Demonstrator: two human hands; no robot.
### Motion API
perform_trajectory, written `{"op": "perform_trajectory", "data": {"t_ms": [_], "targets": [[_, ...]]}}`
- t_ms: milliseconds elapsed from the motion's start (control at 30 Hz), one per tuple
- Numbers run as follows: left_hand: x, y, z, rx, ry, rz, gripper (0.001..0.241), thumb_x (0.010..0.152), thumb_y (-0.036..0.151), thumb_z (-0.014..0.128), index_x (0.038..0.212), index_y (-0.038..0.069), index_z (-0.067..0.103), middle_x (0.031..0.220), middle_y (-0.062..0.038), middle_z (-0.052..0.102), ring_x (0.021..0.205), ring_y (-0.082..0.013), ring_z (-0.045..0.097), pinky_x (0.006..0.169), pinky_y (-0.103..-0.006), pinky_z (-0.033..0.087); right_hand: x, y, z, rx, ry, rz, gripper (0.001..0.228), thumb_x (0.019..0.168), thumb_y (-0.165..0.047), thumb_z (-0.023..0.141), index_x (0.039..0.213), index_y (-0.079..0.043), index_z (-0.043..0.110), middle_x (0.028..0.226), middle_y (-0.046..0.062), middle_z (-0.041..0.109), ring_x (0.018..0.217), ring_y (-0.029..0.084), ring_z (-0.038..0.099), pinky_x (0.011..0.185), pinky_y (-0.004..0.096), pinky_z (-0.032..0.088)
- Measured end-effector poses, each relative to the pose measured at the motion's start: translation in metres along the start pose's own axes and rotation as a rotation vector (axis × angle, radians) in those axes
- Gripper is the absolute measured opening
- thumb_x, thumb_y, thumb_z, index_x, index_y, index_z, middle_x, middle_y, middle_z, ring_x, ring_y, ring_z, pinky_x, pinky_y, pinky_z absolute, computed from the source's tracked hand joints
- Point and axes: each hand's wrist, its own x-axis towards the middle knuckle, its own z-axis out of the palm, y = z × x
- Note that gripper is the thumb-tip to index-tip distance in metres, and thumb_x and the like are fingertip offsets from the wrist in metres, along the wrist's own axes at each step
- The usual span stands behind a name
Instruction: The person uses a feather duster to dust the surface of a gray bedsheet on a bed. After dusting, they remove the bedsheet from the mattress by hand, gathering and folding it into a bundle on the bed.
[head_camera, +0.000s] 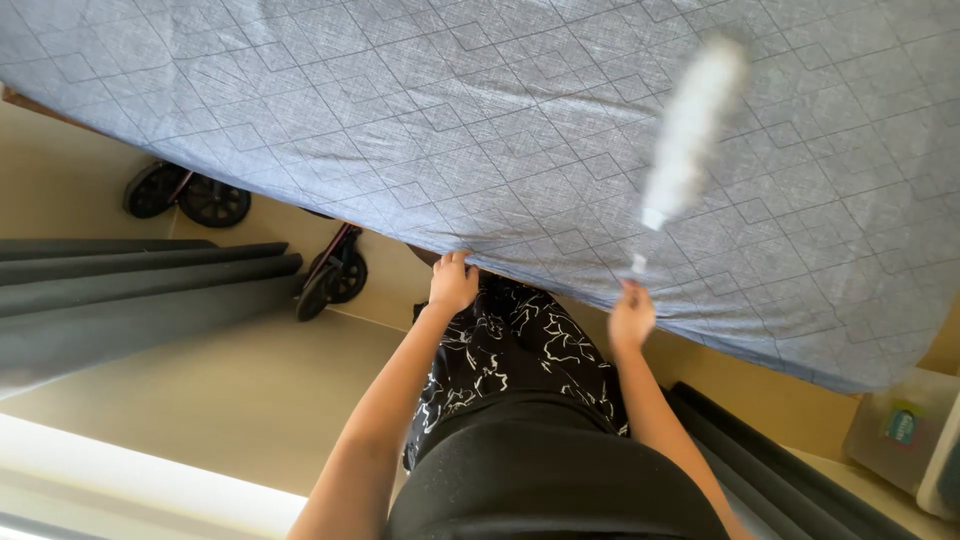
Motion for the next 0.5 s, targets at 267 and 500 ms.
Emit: {"op": "perform_trajectory", "data": {"t_ms": [267, 500], "targets": [[0.008, 0.027, 0.034, 0.068, -0.012, -0.057, 0.06, 0.099, 0.033, 0.058, 0.15, 0.006, 0.043, 0.156, -0.02, 0.042, 0.145, -0.0469, 0.032, 0.118, -0.0513, 0.031, -0.048, -0.055, 0.098, 0.085, -0.775, -0.313, 0.02, 0.101, -0.015, 0.064, 0.114, -0.003, 0.074, 0.089, -0.003, 0.072, 0.072, 0.007, 0.057, 0.064, 0.024, 0.046], [-0.005, 0.095, 0.066, 0.275, -0.273, -0.203, 0.076, 0.099, 0.035, 0.053, 0.162, 0.008, 0.019, 0.171, -0.009, 0.016, 0.158, -0.0361, 0.01, 0.119, -0.0559, 0.027, 0.034, -0.007, -0.029, 0.07, -0.788, 0.037, 0.024, 0.098, -0.023, 0.07, 0.114, -0.007, 0.077, 0.077, -0.003, 0.067, 0.061, 0.005, 0.054, 0.055, 0.021, 0.043]]}}
